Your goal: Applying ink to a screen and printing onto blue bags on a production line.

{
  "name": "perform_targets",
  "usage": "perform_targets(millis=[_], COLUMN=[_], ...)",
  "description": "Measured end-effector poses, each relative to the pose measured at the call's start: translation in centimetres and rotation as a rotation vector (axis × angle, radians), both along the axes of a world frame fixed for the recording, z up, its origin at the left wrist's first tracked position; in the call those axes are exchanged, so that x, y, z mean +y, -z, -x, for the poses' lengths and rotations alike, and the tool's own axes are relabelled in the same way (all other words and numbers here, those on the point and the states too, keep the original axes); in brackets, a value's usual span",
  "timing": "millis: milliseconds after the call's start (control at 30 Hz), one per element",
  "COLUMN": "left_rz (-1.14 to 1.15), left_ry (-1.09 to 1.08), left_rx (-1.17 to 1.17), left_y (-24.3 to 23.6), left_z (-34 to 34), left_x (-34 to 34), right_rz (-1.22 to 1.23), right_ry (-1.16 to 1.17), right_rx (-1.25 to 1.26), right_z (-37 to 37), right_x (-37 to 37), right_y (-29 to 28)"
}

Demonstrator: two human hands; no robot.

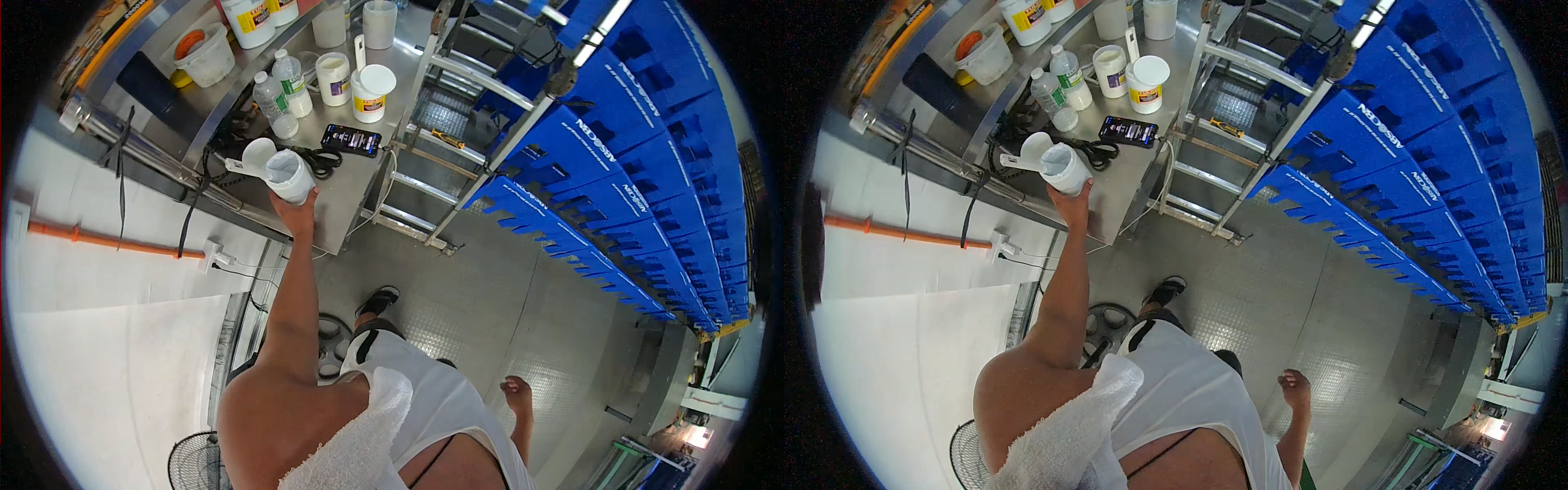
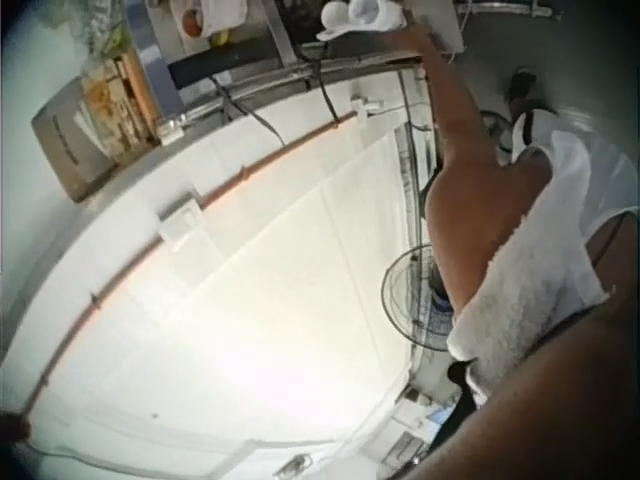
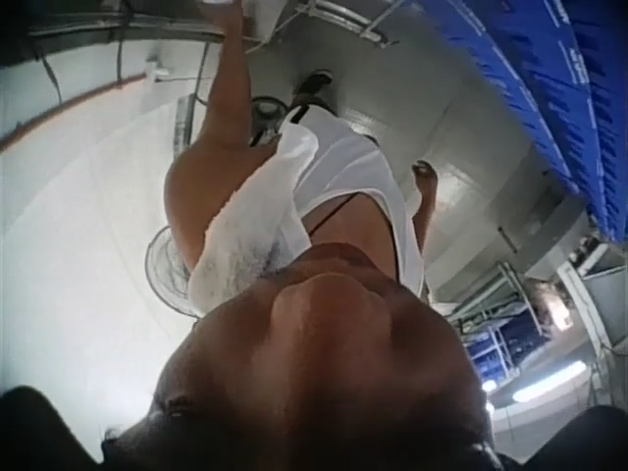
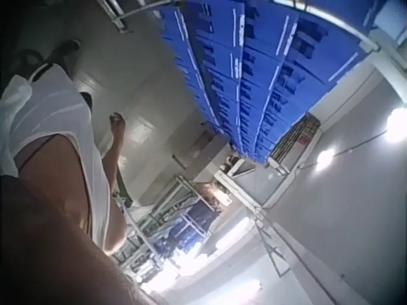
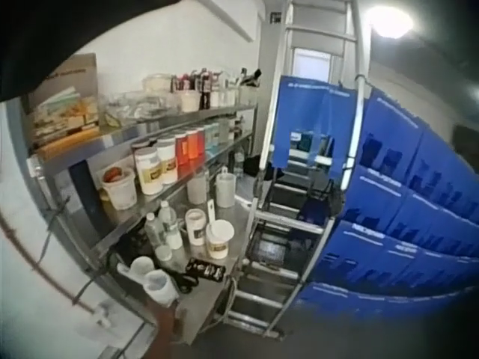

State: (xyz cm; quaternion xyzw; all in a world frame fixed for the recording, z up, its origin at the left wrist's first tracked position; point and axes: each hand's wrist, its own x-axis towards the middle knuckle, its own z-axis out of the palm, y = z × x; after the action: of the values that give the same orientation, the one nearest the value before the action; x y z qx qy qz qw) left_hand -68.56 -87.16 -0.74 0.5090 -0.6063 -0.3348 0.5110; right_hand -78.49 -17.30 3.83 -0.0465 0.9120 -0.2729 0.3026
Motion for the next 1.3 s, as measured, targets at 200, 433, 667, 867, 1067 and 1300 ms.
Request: perform_targets(millis=[200, 433, 667, 867, 1067, 1300], left_rz=[-0.134, 0.193, 0.504, 0.53, 0.797, 0.887], left_ry=[0.136, 0.827, 1.58, 2.228, 2.573, 3.027], left_rx=[0.062, -0.114, 0.164, 0.268, 0.313, 0.17], left_y=[-0.9, -5.9, -15.5, -19.9, -21.5, -23.4], left_z=[0.1, 5.3, 19.4, 19.0, 9.9, 0.9], left_x=[-0.8, 7.6, 22.2, 41.3, 59.9, 76.3], right_rz=[-0.037, 0.089, -0.012, -0.769, -1.158, -1.076], right_ry=[-0.088, -0.472, -0.663, -0.56, -0.215, 0.221], right_rx=[-0.132, 0.594, 1.444, 1.612, 0.764, 0.388], right_z=[-0.9, 4.2, 1.2, -4.4, -20.1, -34.6], right_x=[-9.1, -25.1, -25.5, -12.8, 3.6, 13.0], right_y=[-1.6, -18.5, -34.7, -36.1, -35.0, -32.3])
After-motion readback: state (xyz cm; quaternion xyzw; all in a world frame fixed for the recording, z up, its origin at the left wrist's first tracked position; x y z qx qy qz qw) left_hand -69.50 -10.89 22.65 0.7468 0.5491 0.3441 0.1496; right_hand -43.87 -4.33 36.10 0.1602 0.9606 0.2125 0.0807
